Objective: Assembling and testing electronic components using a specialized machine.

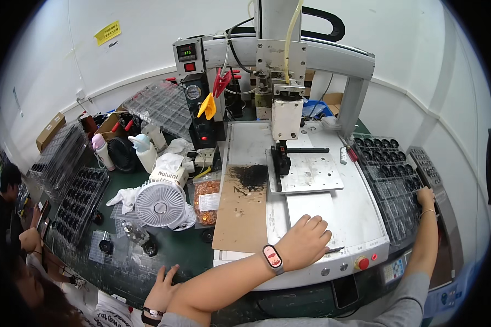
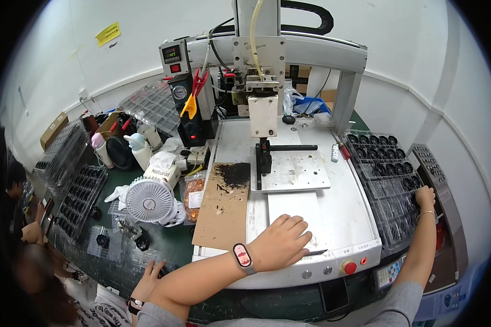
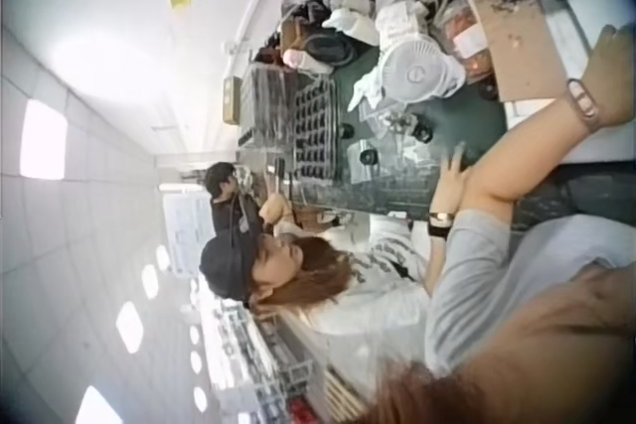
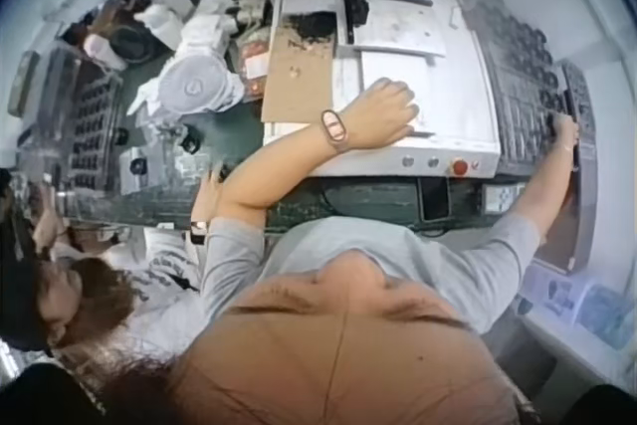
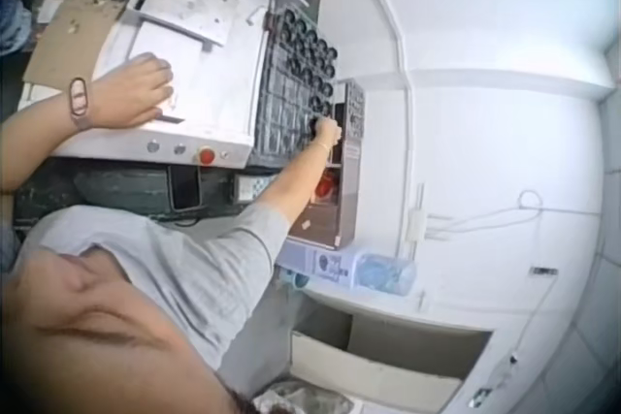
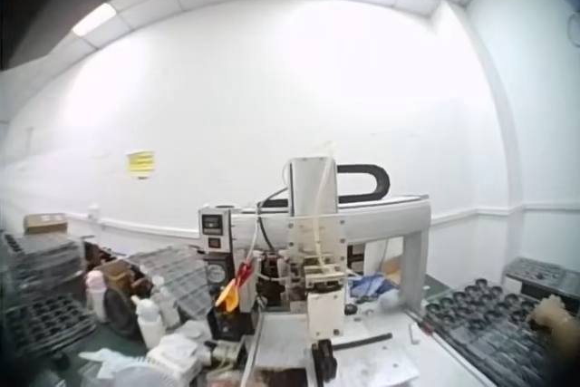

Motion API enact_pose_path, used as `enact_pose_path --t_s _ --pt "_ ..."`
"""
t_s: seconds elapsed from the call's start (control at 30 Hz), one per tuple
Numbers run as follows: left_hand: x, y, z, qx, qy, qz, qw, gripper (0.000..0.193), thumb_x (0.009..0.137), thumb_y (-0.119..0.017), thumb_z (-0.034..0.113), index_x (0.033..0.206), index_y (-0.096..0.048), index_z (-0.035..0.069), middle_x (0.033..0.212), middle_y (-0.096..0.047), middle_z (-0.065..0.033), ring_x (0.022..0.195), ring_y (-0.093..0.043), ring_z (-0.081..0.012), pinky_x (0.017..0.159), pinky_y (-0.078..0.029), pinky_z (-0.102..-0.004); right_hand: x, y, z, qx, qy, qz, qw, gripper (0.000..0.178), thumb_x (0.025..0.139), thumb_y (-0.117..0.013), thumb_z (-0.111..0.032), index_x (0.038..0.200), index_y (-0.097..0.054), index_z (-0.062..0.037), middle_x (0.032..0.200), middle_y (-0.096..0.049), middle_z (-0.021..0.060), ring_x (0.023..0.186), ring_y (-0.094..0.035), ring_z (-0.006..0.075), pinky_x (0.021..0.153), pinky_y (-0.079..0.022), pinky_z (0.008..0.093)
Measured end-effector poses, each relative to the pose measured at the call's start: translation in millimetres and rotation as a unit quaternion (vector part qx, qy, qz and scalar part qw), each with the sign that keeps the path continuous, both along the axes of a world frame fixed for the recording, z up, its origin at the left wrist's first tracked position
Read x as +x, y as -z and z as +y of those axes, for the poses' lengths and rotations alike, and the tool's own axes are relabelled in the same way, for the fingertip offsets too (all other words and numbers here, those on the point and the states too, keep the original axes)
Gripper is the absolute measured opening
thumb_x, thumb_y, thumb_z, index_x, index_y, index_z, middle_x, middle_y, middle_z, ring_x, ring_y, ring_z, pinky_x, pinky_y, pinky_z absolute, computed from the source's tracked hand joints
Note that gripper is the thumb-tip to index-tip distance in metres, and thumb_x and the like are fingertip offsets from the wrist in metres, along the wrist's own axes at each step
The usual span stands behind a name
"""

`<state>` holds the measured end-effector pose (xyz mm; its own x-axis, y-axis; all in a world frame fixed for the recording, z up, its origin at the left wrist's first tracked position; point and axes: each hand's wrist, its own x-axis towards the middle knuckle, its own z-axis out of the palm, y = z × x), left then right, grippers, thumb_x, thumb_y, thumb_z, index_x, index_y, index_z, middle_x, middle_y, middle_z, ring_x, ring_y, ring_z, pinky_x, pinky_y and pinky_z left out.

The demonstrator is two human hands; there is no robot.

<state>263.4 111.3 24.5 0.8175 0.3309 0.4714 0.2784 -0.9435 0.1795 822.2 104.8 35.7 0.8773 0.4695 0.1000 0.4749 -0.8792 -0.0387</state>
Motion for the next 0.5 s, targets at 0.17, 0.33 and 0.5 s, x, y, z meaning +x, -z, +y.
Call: enact_pose_path --t_s 0.17,0.33,0.5 --pt "2.3 2.3 0.1 -0.007 0.001 0.004 1.0 0.034 0.085 -0.066 0.025 0.108 -0.059 0.001 0.111 -0.057 -0.0161 0.114 -0.051 -0.0305 0.098 -0.04 -0.0415 18.2 4.5 -2.2 -0.006 -0.016 -0.009 1.0 0.041 0.095 -0.049 -0.028 0.125 -0.056 -0.0013 0.138 -0.044 0.0264 0.128 -0.042 0.0497 0.106 -0.038 0.0541" --pt "1.0 2.8 -0.9 -0.003 0.0 -0.005 1.0 0.034 0.085 -0.066 0.026 0.107 -0.059 0.001 0.111 -0.057 -0.0156 0.113 -0.051 -0.0301 0.097 -0.04 -0.0409 34.0 16.8 -7.3 0.007 -0.061 -0.069 0.996 0.042 0.095 -0.054 -0.03 0.122 -0.056 0.001 0.131 -0.046 0.0283 0.122 -0.047 0.051 0.103 -0.042 0.0524" --pt "1.2 2.9 -2.1 -0.003 0.006 -0.009 1.0 0.033 0.085 -0.065 0.026 0.107 -0.059 0.001 0.111 -0.057 -0.0152 0.112 -0.051 -0.0294 0.095 -0.04 -0.0398 63.0 26.3 -11.9 -0.014 -0.137 -0.172 0.975 0.022 0.095 -0.051 -0.018 0.102 -0.059 0.0013 0.101 -0.066 0.0264 0.096 -0.066 0.0427 0.085 -0.053 0.0525"
